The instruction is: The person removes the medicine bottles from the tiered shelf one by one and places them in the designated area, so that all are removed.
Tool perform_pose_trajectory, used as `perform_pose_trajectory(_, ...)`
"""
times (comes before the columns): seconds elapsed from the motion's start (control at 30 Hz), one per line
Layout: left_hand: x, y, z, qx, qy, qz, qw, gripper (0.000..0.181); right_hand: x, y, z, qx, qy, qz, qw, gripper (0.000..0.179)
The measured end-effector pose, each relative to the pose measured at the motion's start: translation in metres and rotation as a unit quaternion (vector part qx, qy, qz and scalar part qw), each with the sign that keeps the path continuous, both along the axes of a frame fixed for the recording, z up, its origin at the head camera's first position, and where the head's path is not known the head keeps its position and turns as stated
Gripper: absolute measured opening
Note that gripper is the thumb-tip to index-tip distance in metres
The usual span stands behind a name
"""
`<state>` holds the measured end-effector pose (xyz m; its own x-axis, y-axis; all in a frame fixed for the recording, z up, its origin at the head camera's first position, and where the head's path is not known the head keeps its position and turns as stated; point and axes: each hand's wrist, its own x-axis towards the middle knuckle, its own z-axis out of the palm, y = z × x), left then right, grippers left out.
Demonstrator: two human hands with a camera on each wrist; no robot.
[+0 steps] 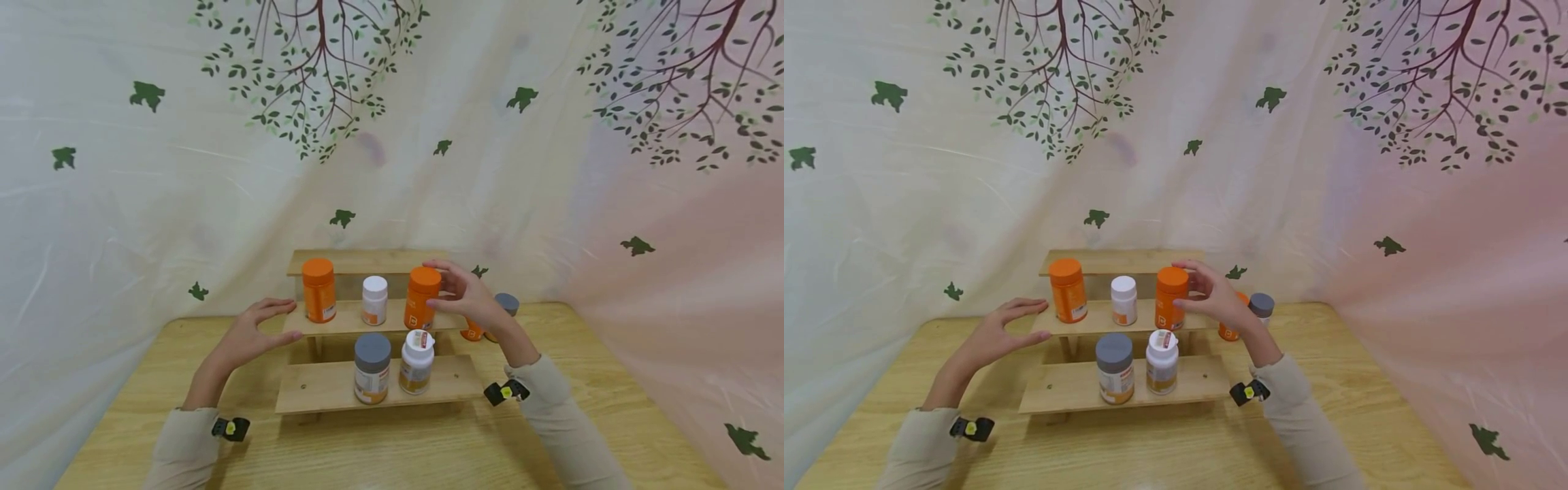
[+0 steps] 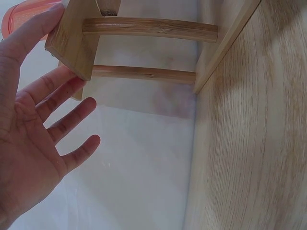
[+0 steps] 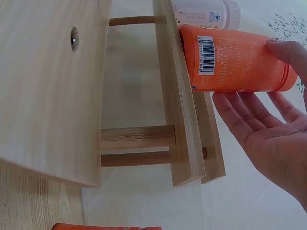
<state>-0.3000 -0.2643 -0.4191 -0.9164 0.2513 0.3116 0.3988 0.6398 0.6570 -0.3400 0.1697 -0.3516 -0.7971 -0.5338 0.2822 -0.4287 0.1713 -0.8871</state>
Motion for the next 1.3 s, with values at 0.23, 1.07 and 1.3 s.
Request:
perform_pose_trajectory(0.23,0.0003,0.0005,0.0002,-0.001,0.001,0.0,1.0,0.067,-0.0004,0.0015,-0.0039,0.005,0.004,-0.004,1.0,0.067)
perform_pose_trajectory(1.07,0.0028,0.0026,-0.0014,-0.002,0.005,0.006,1.0,0.067,-0.0025,0.0029,-0.001,0.004,0.008,0.004,1.0,0.064)
perform_pose_trajectory(1.3,0.004,0.0023,0.0002,-0.002,0.002,0.005,1.0,0.067,-0.0032,0.0037,0.0011,0.004,0.01,0.004,0.9999,0.063)
